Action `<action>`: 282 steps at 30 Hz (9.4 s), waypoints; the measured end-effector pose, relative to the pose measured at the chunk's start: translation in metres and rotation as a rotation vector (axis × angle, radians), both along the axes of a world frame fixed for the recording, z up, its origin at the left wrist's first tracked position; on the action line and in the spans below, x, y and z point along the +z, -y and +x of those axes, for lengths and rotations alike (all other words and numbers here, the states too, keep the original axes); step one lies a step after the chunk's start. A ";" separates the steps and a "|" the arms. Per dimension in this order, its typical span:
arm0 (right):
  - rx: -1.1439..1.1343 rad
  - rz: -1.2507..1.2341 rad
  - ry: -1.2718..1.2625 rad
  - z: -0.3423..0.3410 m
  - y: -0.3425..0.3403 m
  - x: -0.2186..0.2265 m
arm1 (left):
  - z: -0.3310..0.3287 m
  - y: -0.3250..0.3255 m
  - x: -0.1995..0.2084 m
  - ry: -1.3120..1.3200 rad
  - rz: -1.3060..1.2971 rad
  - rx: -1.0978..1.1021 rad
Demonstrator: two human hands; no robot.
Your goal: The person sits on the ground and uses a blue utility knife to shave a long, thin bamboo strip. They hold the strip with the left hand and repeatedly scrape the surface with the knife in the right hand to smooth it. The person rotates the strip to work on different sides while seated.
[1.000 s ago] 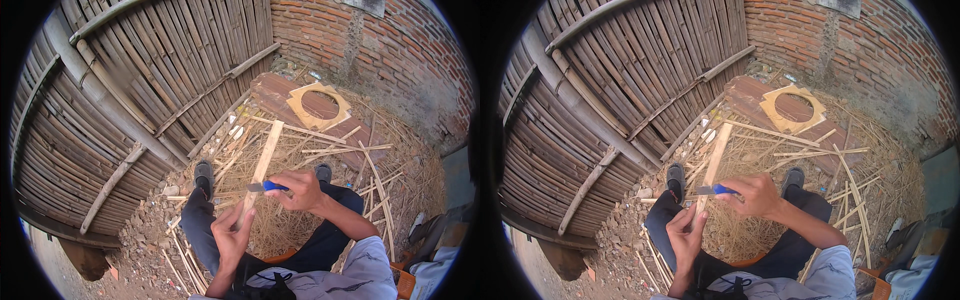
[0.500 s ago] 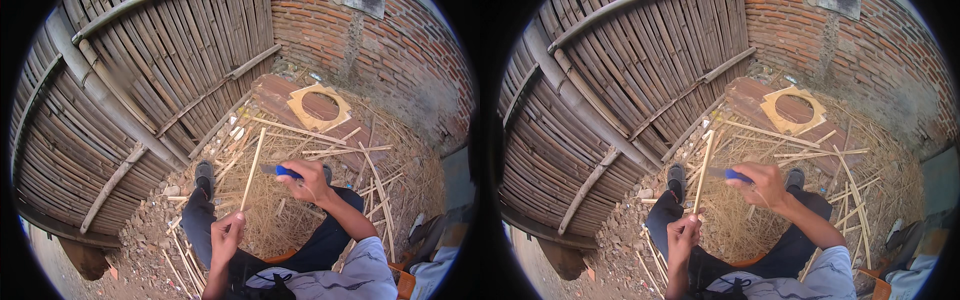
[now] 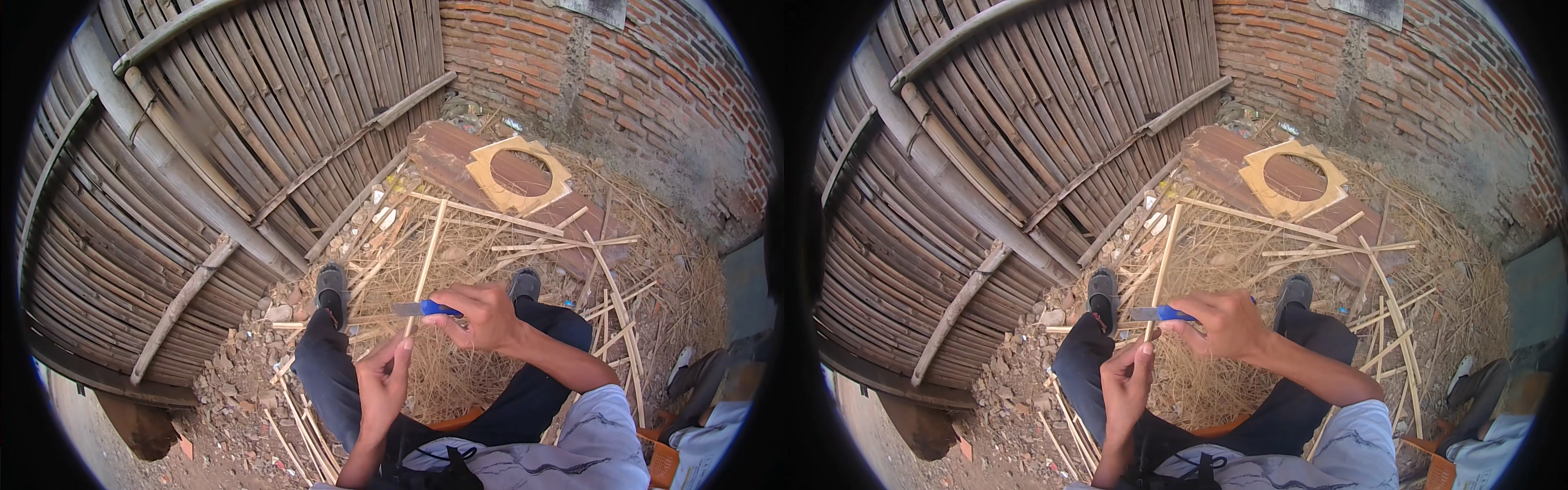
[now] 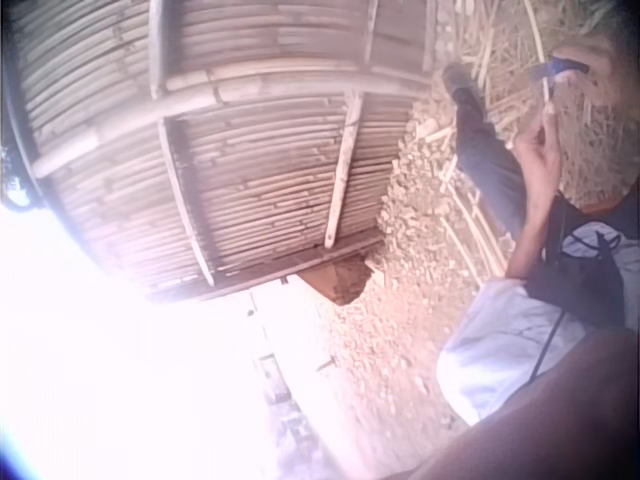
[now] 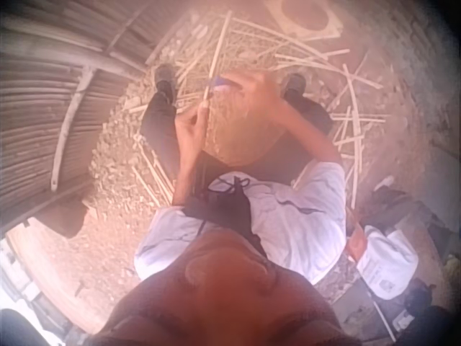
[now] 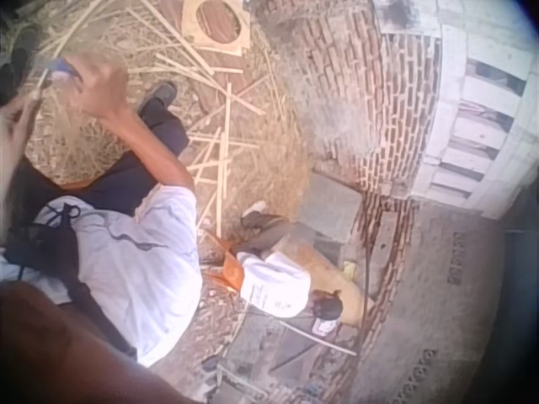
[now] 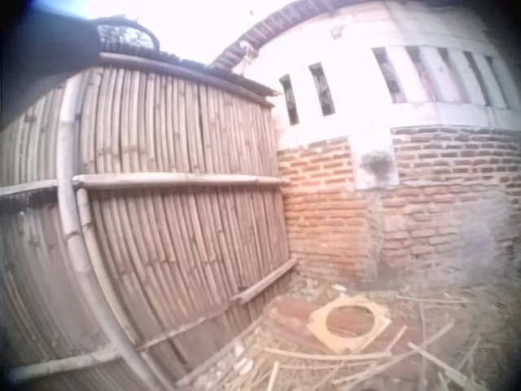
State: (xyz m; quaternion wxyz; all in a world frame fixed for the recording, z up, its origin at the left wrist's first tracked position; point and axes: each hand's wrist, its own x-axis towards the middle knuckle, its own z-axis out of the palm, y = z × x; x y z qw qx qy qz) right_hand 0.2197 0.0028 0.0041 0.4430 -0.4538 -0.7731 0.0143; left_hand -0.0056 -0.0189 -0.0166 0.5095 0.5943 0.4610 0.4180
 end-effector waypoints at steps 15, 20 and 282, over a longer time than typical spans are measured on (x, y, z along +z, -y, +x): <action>-0.094 0.125 0.055 0.009 -0.017 0.006 | -0.018 0.001 0.002 -0.092 0.032 0.026; -0.260 0.131 -0.023 0.044 -0.043 0.006 | -0.035 0.015 -0.016 -0.098 0.002 0.025; -0.561 -0.451 -0.026 0.125 -0.038 0.015 | -0.233 -0.065 0.158 0.191 1.123 0.964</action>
